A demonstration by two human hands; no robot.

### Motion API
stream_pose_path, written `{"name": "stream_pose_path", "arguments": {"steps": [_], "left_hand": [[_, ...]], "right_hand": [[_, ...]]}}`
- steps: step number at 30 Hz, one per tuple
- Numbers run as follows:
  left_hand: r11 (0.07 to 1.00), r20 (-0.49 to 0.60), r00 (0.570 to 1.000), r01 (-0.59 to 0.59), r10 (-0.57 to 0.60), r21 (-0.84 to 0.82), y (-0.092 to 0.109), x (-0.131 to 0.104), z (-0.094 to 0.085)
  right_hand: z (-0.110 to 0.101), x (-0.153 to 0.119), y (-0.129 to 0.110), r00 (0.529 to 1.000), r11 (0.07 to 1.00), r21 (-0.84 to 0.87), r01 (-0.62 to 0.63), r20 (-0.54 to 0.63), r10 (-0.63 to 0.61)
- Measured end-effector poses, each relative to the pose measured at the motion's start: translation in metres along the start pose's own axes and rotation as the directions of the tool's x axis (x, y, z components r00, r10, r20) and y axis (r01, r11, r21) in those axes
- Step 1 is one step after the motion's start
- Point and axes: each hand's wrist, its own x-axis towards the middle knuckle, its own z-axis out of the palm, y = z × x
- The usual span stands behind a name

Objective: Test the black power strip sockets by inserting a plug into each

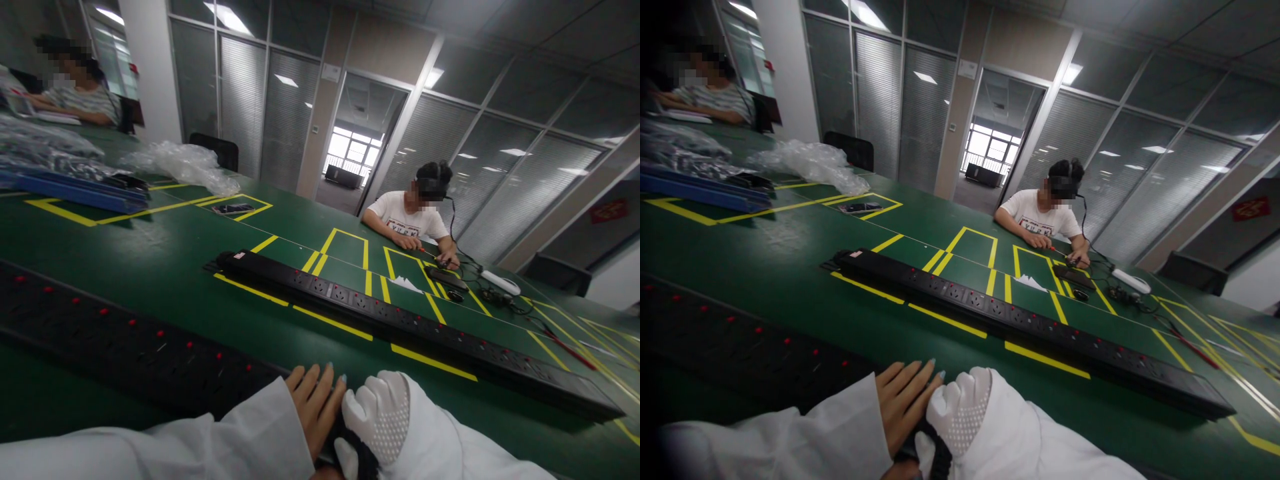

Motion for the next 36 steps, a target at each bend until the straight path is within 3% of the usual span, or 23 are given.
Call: {"name": "stream_pose_path", "arguments": {"steps": [9, 17, 25, 36], "left_hand": [[0.997, -0.168, 0.983, -0.071, 0.067, -0.019, -0.004, 0.0, 0.005], [0.999, -0.105, 0.994, -0.041, 0.041, -0.005, -0.002, 0.0, 0.001], [0.999, -0.115, 0.993, -0.019, 0.016, -0.027, 0.001, -0.001, 0.006], [1.0, -0.099, 0.995, -0.011, 0.011, 0.0, 0.001, 0.001, -0.003]], "right_hand": [[-0.006, 0.004, 0.001, 1.0, 1.0, 0.02, 0.004, 0.024, -0.005], [-0.025, 0.014, 0.018, 0.99, 0.987, 0.12, 0.104, 0.083, -0.115], [-0.033, 0.01, 0.008, 0.988, 0.995, 0.079, 0.065, 0.137, -0.075], [-0.034, 0.015, 0.015, 0.988, 0.979, 0.2, 0.038, 0.142, -0.068]]}}
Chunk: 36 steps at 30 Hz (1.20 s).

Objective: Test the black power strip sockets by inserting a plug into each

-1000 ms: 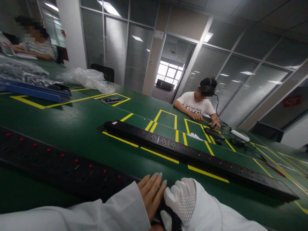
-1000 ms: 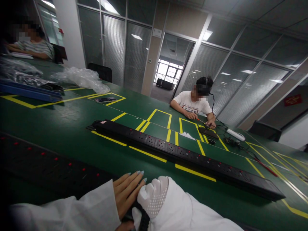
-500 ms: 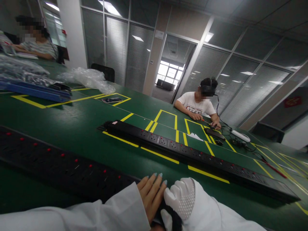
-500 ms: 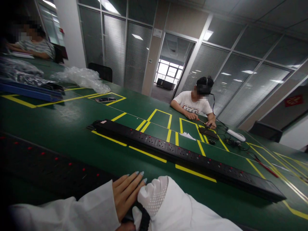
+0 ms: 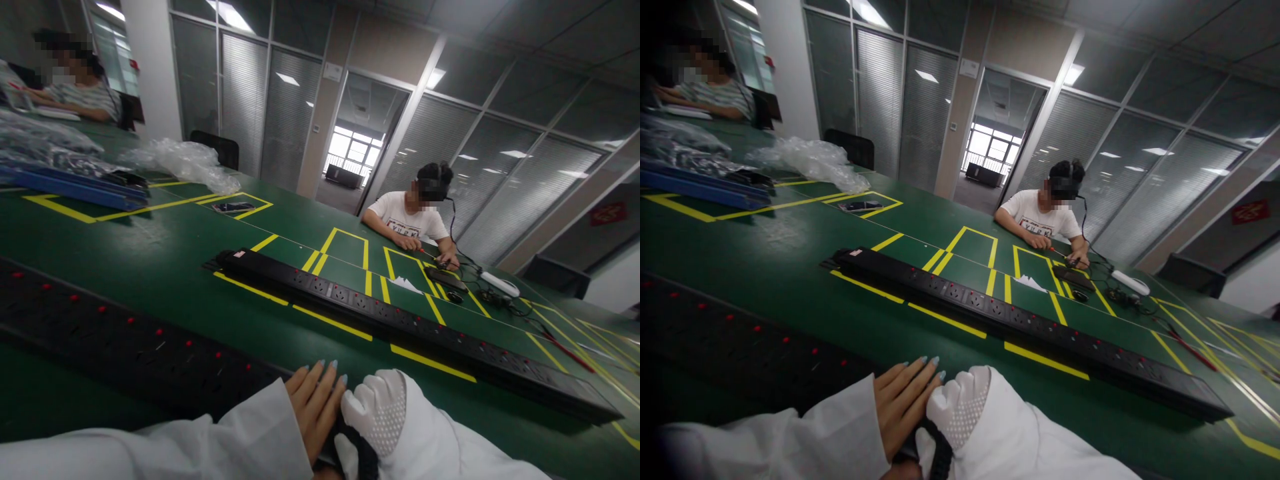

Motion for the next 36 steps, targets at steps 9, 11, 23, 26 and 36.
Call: {"name": "stream_pose_path", "arguments": {"steps": [9, 11, 23, 26, 36], "left_hand": [[1.0, -0.109, 0.994, -0.004, 0.004, 0.003, 0.0, -0.002, 0.009], [1.0, -0.114, 0.993, -0.001, 0.002, 0.007, 0.001, -0.002, 0.011], [1.0, -0.117, 0.993, -0.014, 0.015, 0.009, -0.002, -0.003, 0.014], [0.999, -0.119, 0.992, -0.033, 0.032, -0.007, -0.002, -0.005, 0.016], [0.999, -0.169, 0.985, -0.013, 0.019, 0.039, 0.001, -0.008, 0.027]], "right_hand": [[-0.005, -0.001, -0.006, 0.999, 0.999, 0.03, -0.032, 0.003, 0.032], [-0.005, -0.001, -0.005, 0.999, 0.999, 0.037, -0.031, 0.008, 0.031], [0.009, 0.003, 0.002, 0.999, 0.995, 0.097, -0.032, 0.022, 0.03], [0.009, 0.001, 0.002, 0.999, 0.994, 0.099, -0.038, 0.008, 0.037], [0.008, 0.003, 0.003, 1.0, 0.993, 0.115, -0.026, 0.001, 0.026]]}}
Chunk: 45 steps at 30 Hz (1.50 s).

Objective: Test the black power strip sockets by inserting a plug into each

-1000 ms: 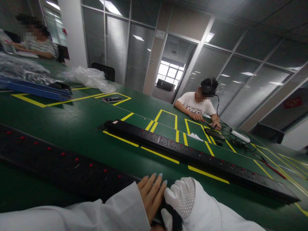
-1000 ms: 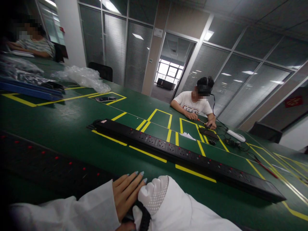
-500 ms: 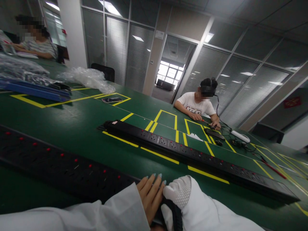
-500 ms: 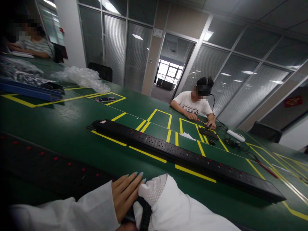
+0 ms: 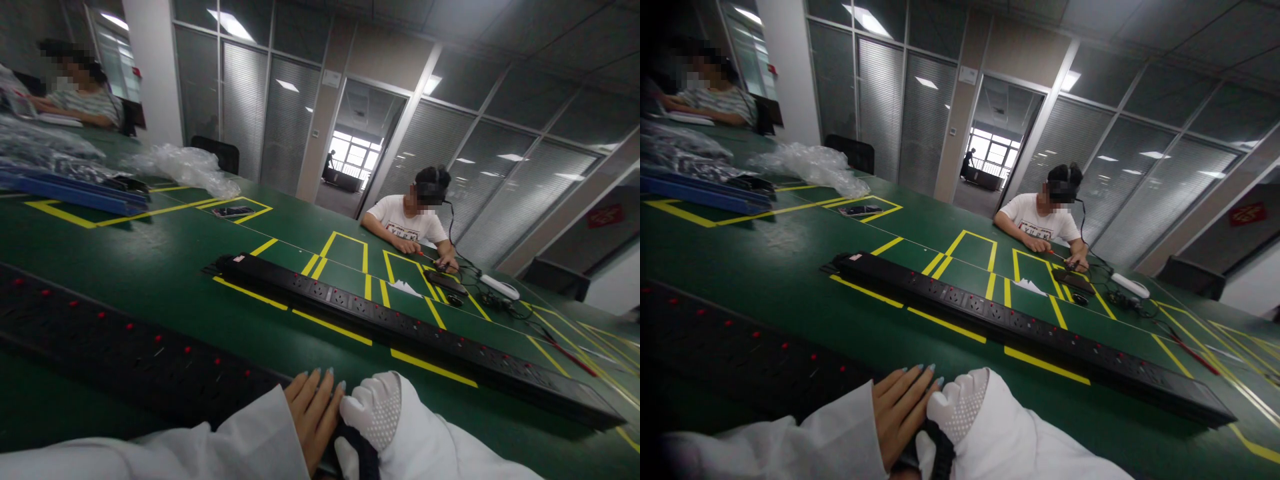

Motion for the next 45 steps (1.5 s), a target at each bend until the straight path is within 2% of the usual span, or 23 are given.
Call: {"name": "stream_pose_path", "arguments": {"steps": [7, 12, 15, 20, 24, 32, 40, 45], "left_hand": [[1.0, -0.011, 1.0, -0.022, 0.023, 0.011, -0.001, -0.001, 0.003], [0.997, 0.039, 0.996, -0.078, 0.077, 0.014, -0.005, -0.002, 0.004], [0.998, 0.06, 0.996, -0.064, 0.063, 0.006, -0.004, -0.002, 0.004], [1.0, 0.011, 1.0, -0.016, 0.016, 0.019, -0.001, -0.001, 0.003], [0.999, 0.006, 1.0, -0.024, 0.024, 0.021, -0.002, 0.0, 0.0], [1.0, 0.053, 0.998, -0.024, 0.023, 0.019, -0.003, 0.003, -0.008], [0.999, 0.03, 0.998, -0.049, 0.049, 0.014, -0.003, 0.002, -0.007], [0.999, -0.017, 1.0, -0.02, 0.021, 0.027, -0.001, 0.004, -0.006]], "right_hand": [[0.0, 0.001, 0.0, 1.0, 1.0, 0.018, 0.013, -0.001, -0.013], [0.003, 0.0, 0.002, 1.0, 0.999, 0.038, 0.031, -0.007, -0.031], [0.002, -0.002, 0.002, 0.999, 0.999, 0.044, 0.033, -0.011, -0.032], [-0.007, -0.004, -0.002, 0.999, 0.999, 0.029, 0.031, -0.028, -0.03], [-0.011, -0.006, -0.005, 0.999, 0.999, 0.018, 0.032, -0.037, -0.031], [-0.008, -0.006, -0.003, 0.998, 0.999, 0.017, 0.038, -0.045, -0.037], [-0.004, -0.003, 0.001, 0.998, 0.999, 0.019, 0.044, -0.039, -0.043], [-0.008, -0.006, -0.004, 0.998, 0.999, 0.014, 0.044, -0.052, -0.043]]}}
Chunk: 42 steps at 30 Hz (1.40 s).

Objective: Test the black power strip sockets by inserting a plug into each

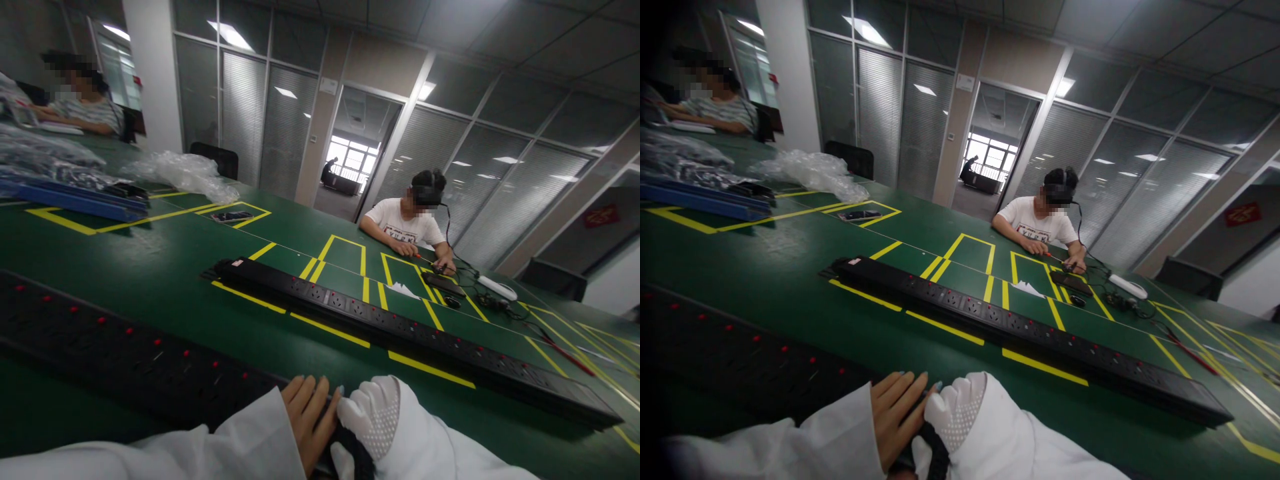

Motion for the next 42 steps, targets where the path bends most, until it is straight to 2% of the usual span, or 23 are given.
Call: {"name": "stream_pose_path", "arguments": {"steps": [11, 19, 27, 34, 42], "left_hand": [[1.0, 0.021, 1.0, -0.004, 0.004, -0.014, -0.0007, -0.0037, 0.0021], [1.0, 0.075, 0.997, -0.019, 0.018, 0.009, -0.0005, -0.0031, -0.0001], [1.0, -0.03, 0.999, 0.013, -0.014, -0.027, -0.0004, -0.0022, 0.002], [0.999, -0.05, 0.998, 0.021, -0.023, -0.03, 0.0002, -0.0046, 0.0064], [0.999, -0.018, 0.999, -0.027, 0.027, -0.022, -0.0038, 0.0003, -0.0022]], "right_hand": [[-0.0053, 0.0004, -0.0017, 1.0, 1.0, -0.01, 0.006, -0.001, -0.006], [-0.0041, 0.0016, -0.0005, 1.0, 1.0, -0.003, 0.01, 0.013, -0.01], [0.0014, 0.0046, 0.0026, 1.0, 1.0, -0.007, 0.014, 0.024, -0.014], [0.001, 0.0024, 0.0007, 1.0, 1.0, -0.015, 0.004, 0.007, -0.004], [-0.0006, -0.0007, -0.0008, 1.0, 0.999, -0.038, 0.008, -0.025, -0.009]]}}
